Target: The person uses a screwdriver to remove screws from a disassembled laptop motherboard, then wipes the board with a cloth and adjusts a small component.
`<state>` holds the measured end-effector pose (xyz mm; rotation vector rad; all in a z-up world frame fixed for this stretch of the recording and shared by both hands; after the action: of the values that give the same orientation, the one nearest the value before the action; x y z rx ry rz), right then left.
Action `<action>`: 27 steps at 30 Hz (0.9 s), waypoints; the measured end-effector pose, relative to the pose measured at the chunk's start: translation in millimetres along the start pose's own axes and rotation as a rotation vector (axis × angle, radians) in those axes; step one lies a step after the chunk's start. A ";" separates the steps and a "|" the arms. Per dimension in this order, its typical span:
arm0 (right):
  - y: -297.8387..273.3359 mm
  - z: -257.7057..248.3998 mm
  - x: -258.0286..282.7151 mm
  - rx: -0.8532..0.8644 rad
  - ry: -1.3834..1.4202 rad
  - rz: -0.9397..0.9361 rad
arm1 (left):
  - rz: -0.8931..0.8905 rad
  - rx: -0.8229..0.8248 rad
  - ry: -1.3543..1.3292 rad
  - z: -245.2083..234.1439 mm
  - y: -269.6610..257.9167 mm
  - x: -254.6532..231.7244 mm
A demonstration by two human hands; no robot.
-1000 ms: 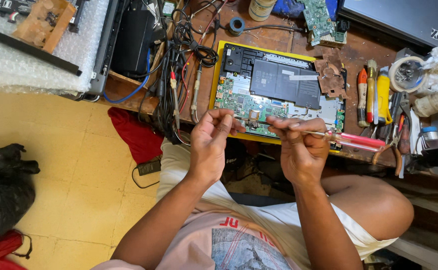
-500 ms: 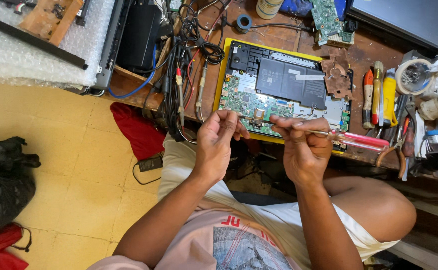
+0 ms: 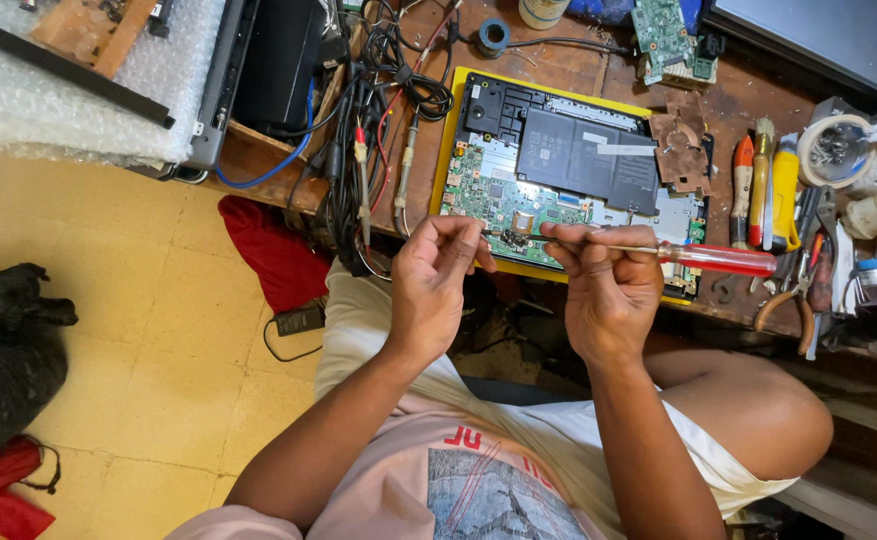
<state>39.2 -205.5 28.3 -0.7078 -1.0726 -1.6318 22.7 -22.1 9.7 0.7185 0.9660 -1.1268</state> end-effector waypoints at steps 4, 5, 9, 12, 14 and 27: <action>2.8 10.1 -0.8 -0.002 -0.012 0.002 | 0.032 0.010 0.044 -9.7 2.3 4.4; 3.8 14.2 0.0 0.002 -0.028 -0.004 | 0.045 0.022 0.066 -12.4 3.2 3.4; 17.6 28.3 17.2 0.038 -0.148 -0.062 | 0.132 0.006 0.139 -26.4 9.0 -30.0; 30.5 42.8 29.6 0.137 -0.372 -0.138 | 0.184 -0.044 0.181 -38.6 12.2 -36.6; 38.3 51.6 29.0 0.244 -0.468 -0.169 | 0.119 -0.127 0.321 -45.1 14.8 -38.4; 63.8 90.7 20.3 0.464 -0.744 -0.243 | 0.252 -0.078 0.320 -67.6 15.9 -36.9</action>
<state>88.5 -138.1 104.1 -0.9135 -2.0571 -1.2386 15.4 56.0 14.4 0.9473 1.1450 -0.7630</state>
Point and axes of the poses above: each hand's wrist, its own y-axis towards the middle knuckle, its own z-axis out of the palm, x = y × z, the point moved 2 cm from there along y, towards the middle knuckle, and after that the axes turned 2 degrees about -x, right-handed, at the moved point
